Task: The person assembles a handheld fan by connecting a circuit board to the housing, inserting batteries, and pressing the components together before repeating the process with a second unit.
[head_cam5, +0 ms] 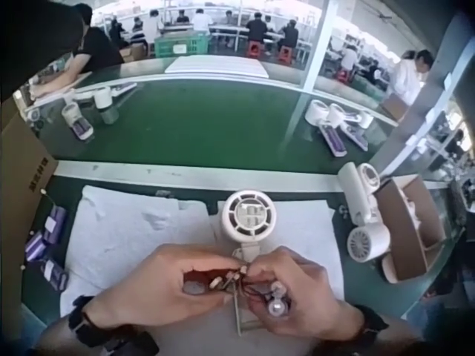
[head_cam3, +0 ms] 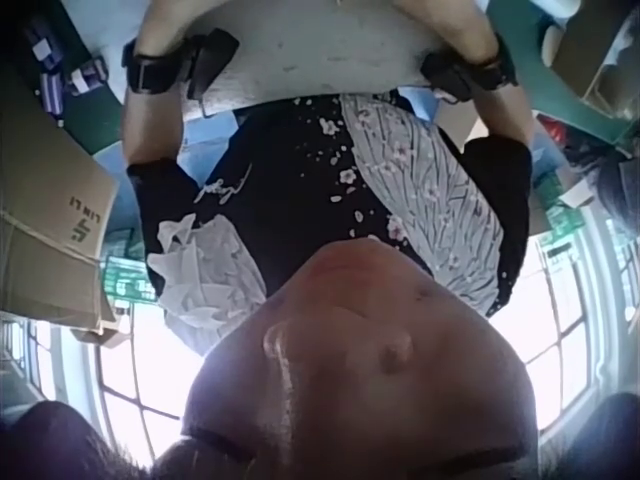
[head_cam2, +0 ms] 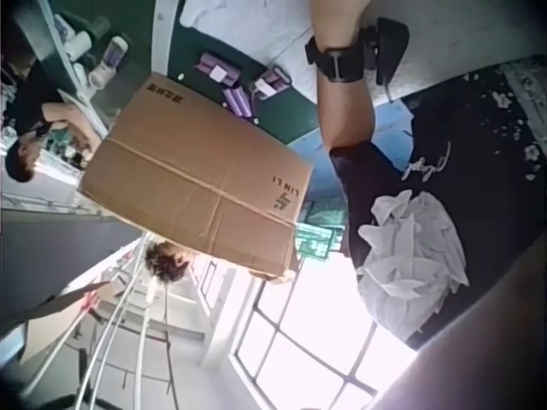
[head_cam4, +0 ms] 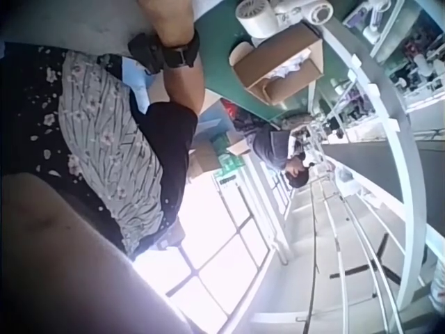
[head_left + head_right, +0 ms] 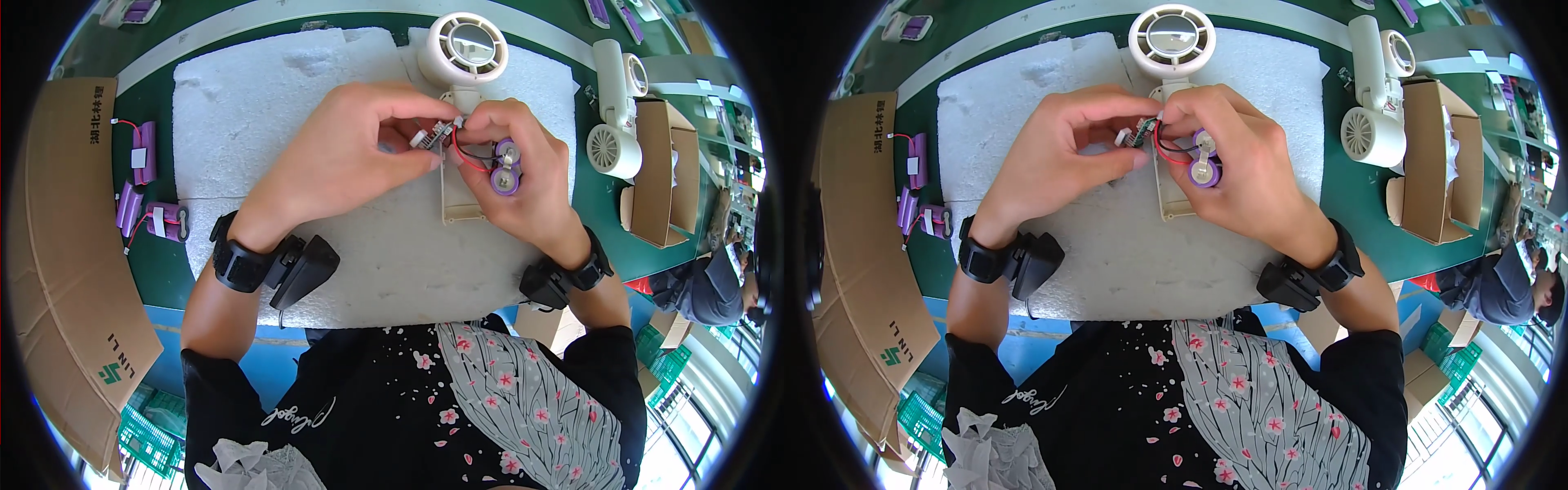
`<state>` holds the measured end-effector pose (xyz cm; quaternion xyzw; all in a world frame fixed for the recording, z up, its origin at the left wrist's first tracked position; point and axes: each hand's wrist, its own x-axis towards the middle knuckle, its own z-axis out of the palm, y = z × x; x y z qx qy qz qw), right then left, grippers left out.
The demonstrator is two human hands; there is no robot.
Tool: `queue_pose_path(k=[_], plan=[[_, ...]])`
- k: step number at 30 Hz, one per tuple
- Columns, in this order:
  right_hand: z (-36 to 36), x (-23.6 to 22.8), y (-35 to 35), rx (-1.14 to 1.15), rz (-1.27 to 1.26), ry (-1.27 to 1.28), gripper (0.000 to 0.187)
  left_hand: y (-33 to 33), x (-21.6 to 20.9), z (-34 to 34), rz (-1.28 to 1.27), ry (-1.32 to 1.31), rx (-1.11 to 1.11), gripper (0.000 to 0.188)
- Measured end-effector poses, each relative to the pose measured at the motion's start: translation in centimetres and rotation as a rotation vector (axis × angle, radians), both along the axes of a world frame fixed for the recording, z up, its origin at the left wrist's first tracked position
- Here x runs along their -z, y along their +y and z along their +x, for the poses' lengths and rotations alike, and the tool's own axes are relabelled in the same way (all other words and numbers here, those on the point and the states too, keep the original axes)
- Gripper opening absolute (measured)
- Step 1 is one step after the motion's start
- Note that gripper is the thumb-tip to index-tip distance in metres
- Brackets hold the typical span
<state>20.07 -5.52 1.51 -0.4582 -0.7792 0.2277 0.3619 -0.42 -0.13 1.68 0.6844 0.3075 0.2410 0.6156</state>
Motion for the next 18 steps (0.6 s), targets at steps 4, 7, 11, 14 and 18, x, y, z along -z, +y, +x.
queue_pose_path(k=[4,7,11,14,18], plan=[[0.0,-0.2,0.0,-0.019,0.007,-0.009,0.038,0.4,-0.2,-0.4,-0.066,0.009,-0.007,0.031],[0.1,-0.3,-0.1,-0.033,0.001,-0.008,0.035,0.6,-0.2,-0.5,-0.053,0.059,-0.01,0.03],[0.5,-0.1,-0.2,-0.056,-0.05,0.065,0.029,0.4,0.3,-0.5,0.038,0.062,-0.01,0.025],[0.9,0.4,-0.1,-0.08,-0.11,0.173,0.025,0.2,0.6,-0.2,0.188,-0.05,-0.136,0.02],[1.5,0.7,0.3,-0.168,-0.008,0.222,0.017,0.4,0.2,-0.6,0.186,0.053,-0.1,0.019]])
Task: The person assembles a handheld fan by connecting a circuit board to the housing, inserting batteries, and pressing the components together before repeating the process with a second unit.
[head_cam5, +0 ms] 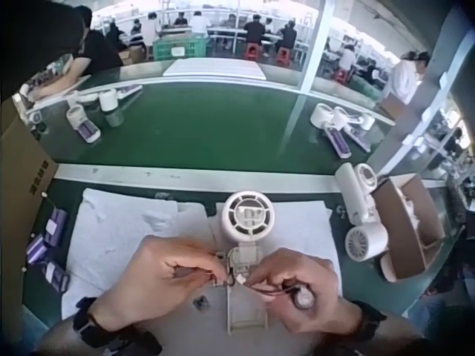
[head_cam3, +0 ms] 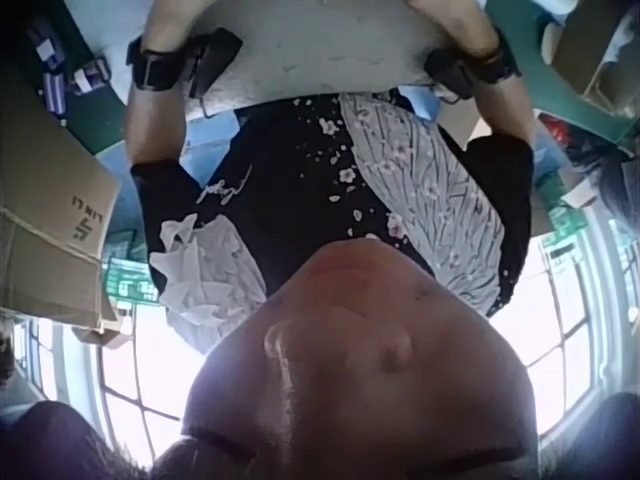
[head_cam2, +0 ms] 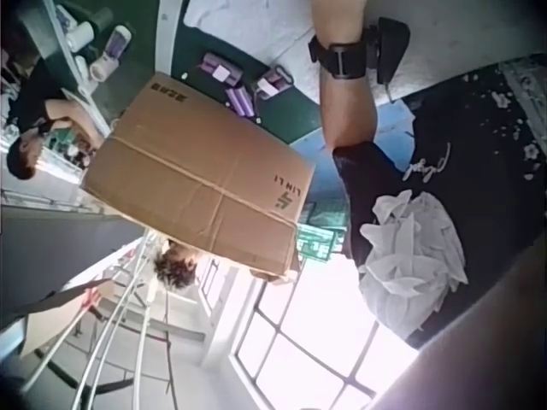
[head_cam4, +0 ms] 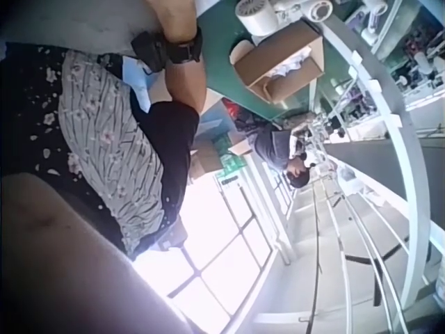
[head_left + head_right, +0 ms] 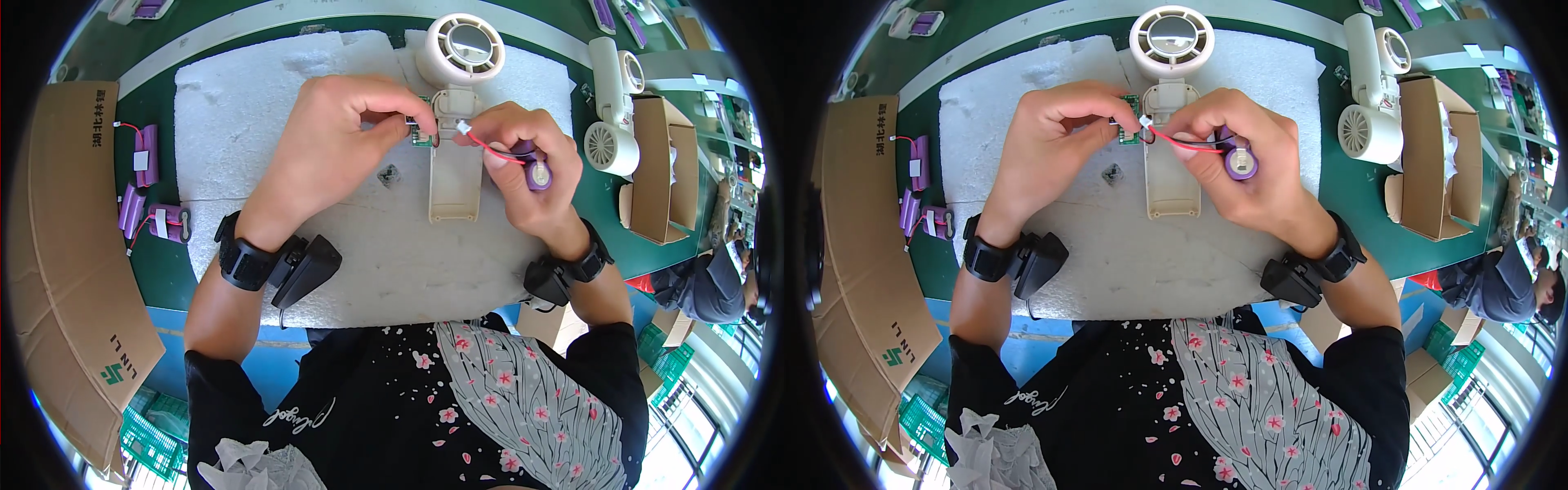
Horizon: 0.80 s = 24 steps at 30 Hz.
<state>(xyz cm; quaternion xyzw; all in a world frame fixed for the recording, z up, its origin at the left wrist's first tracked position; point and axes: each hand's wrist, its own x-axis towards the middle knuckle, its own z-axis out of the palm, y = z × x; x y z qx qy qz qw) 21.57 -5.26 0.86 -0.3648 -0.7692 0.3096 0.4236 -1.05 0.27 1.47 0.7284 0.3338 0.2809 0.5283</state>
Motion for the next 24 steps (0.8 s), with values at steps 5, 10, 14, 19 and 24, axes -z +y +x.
queue_pose_path(k=[5,10,14,19,24], plan=[[-0.1,-0.3,-0.1,0.066,0.05,0.02,0.009,0.0,-0.2,-0.1,0.012,0.069,0.04,0.02],[-0.6,-0.6,0.0,0.13,-0.034,-0.042,0.006,-0.1,0.0,0.0,0.062,-0.046,0.083,0.02],[-0.8,-0.5,0.1,0.148,-0.101,-0.029,0.007,-0.7,0.3,0.9,0.044,-0.033,0.011,0.024],[-1.0,-0.6,0.0,0.168,-0.072,-0.083,0.01,-1.2,0.3,1.2,0.028,-0.046,-0.06,0.03],[-1.3,-0.9,0.1,0.098,0.143,-0.229,0.014,-1.2,0.2,1.1,-0.084,-0.091,-0.072,0.033]])
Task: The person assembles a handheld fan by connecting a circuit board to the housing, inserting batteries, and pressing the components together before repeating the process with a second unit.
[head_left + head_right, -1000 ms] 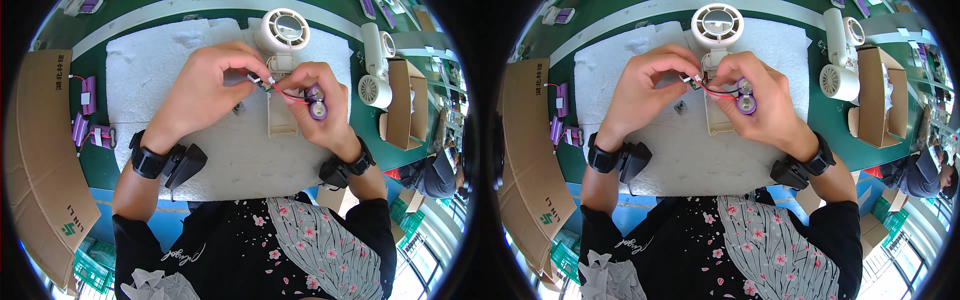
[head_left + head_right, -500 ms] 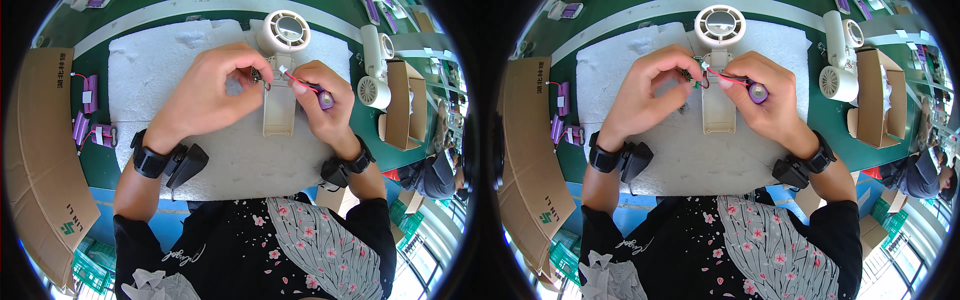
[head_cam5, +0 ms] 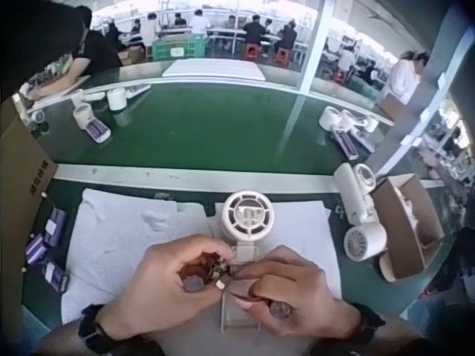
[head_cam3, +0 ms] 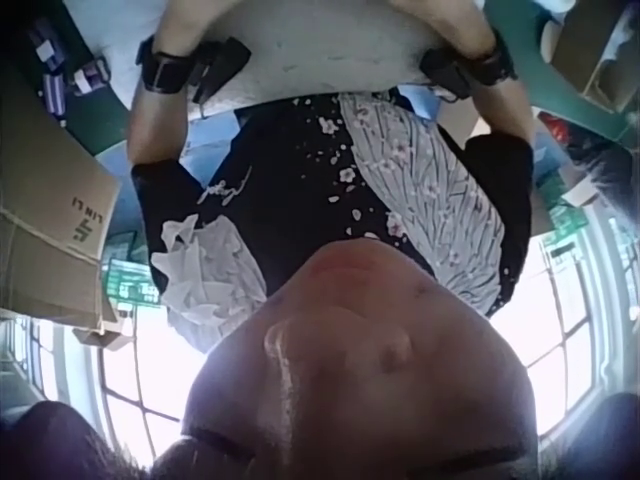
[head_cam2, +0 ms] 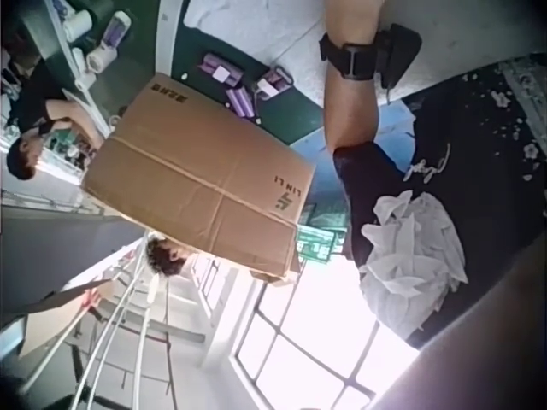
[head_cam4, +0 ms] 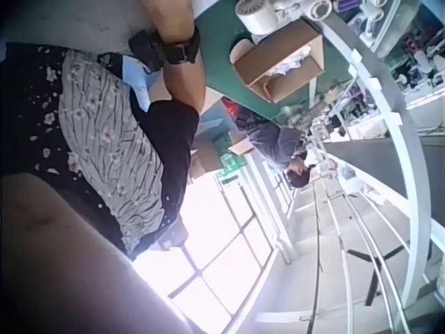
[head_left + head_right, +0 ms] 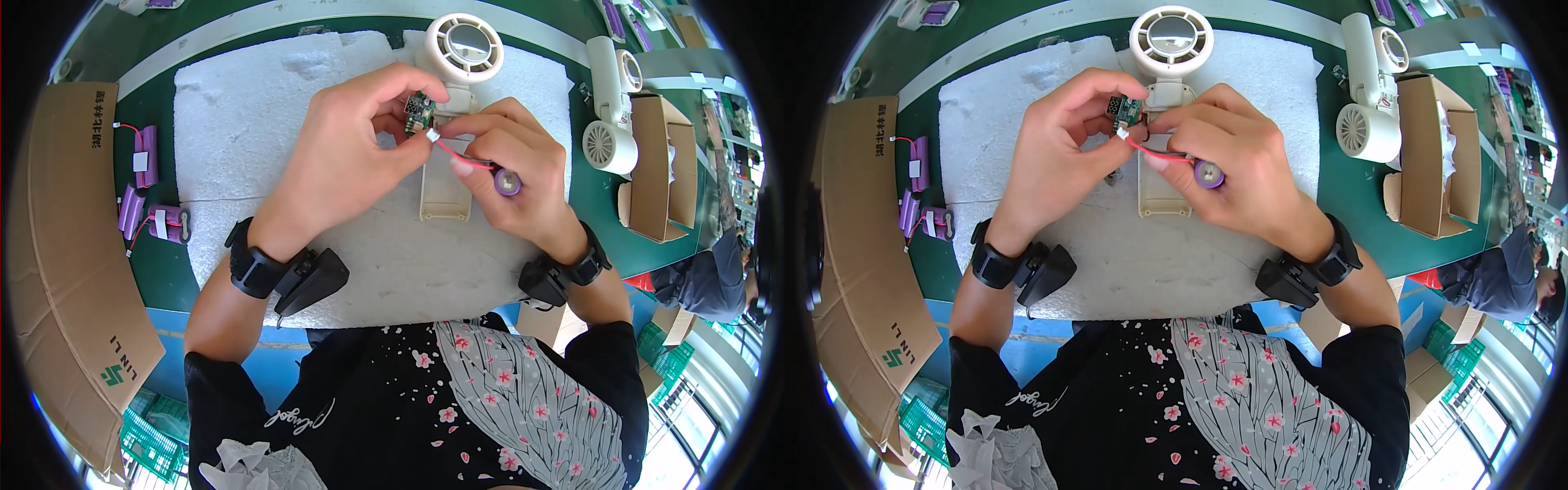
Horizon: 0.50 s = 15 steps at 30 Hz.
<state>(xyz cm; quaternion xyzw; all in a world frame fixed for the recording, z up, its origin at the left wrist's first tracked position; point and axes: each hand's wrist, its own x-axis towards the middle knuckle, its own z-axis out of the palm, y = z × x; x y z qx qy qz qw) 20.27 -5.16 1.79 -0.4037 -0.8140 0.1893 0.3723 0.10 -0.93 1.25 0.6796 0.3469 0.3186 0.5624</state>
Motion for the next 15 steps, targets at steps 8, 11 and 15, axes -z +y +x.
queue_pose_path(k=[8,11,15], plan=[[-0.5,-0.2,-0.3,-0.023,0.018,-0.087,0.019,-0.1,0.5,0.3,0.049,-0.135,-0.049,0.031],[-0.4,-0.5,-0.3,-0.047,0.003,-0.093,0.019,0.2,0.9,0.3,0.12,-0.144,-0.021,0.029],[-0.4,-0.3,-0.2,-0.056,0.008,-0.07,0.014,0.3,0.1,-0.2,0.081,-0.085,0.045,0.03]])
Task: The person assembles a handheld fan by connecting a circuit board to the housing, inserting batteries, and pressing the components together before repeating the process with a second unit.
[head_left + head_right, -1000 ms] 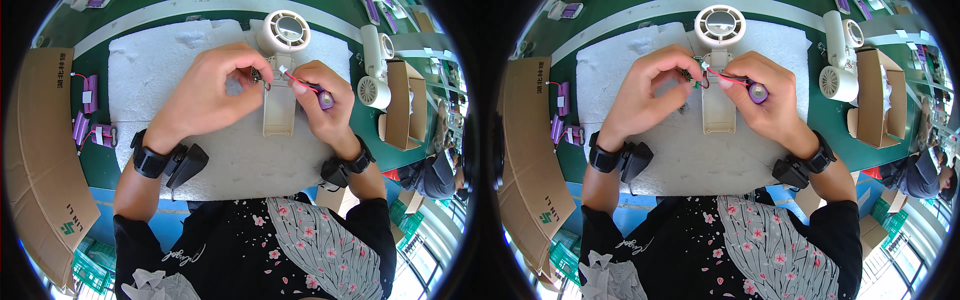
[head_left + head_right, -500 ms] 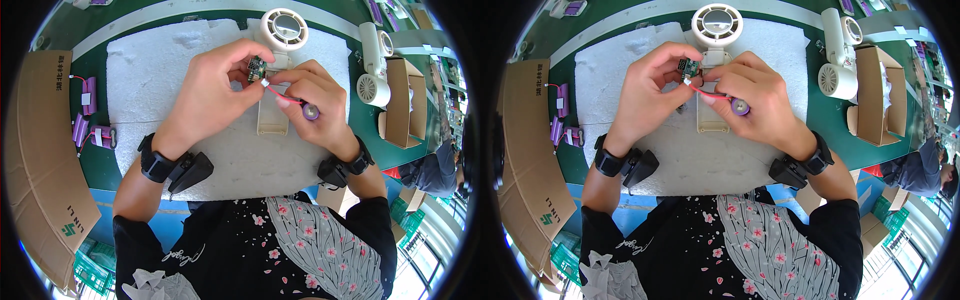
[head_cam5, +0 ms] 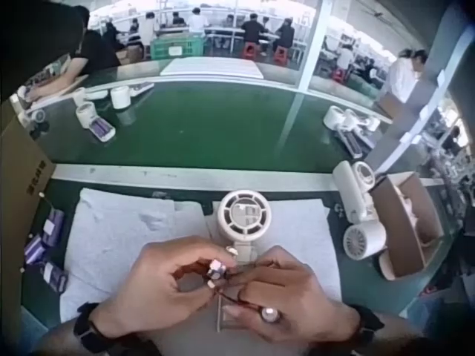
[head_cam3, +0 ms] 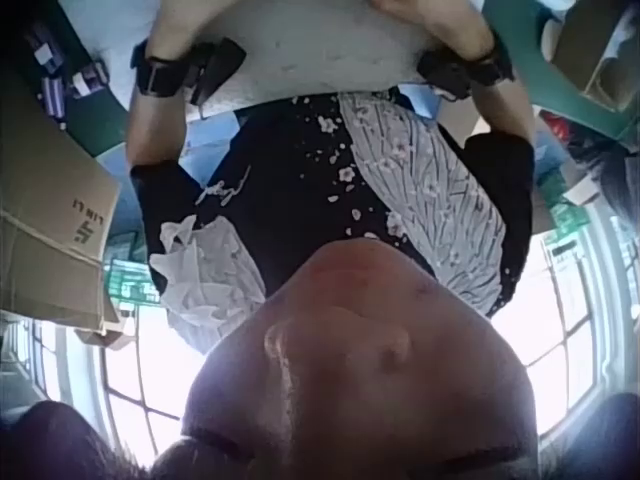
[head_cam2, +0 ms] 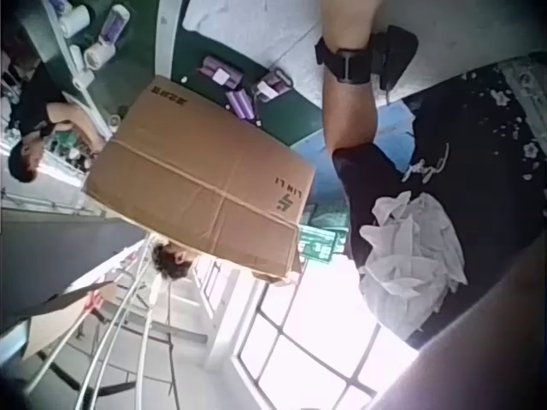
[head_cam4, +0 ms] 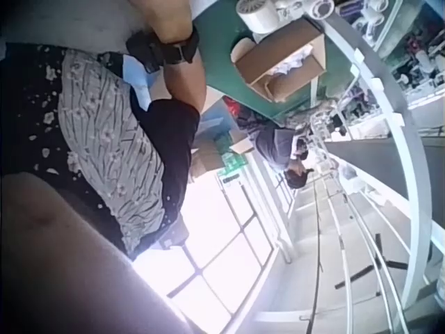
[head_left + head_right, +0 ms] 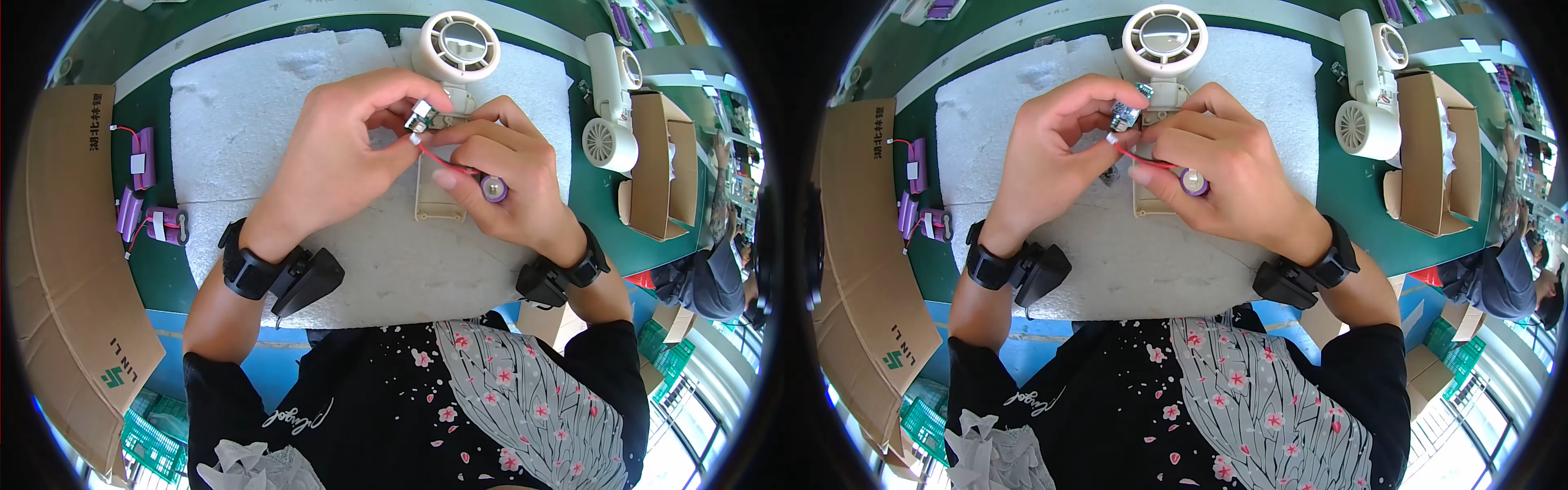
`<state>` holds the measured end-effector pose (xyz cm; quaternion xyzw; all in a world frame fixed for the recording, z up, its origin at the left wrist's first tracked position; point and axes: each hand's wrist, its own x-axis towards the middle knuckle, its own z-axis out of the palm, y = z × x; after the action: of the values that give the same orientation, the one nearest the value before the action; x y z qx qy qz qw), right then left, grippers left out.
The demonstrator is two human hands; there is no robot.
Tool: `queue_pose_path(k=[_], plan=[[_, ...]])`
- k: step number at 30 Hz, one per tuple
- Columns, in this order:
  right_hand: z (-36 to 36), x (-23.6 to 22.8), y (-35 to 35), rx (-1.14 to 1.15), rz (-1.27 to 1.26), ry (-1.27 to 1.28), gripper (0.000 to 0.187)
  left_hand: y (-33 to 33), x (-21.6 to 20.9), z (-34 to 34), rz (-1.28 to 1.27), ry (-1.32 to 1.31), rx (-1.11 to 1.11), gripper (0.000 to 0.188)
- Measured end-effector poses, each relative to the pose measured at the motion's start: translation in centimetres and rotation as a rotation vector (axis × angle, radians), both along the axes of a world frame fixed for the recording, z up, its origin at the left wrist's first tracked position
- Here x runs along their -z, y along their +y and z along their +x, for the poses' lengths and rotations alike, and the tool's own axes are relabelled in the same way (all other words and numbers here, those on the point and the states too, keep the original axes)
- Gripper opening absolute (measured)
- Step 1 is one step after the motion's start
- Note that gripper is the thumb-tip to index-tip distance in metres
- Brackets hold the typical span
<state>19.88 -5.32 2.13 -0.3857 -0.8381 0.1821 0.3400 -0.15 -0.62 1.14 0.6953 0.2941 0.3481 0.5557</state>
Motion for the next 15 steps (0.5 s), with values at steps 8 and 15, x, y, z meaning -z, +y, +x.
queue_pose_path(k=[8,15], plan=[[0.66,0.14,-0.41,0.111,-0.032,0.127,0.012,0.21,-0.17,-0.3,-0.163,-0.034,0.035,0.024],[0.57,0.27,-0.21,0.093,-0.024,0.108,0.01,0.36,-0.51,-0.35,-0.109,-0.012,0.114,0.022]])
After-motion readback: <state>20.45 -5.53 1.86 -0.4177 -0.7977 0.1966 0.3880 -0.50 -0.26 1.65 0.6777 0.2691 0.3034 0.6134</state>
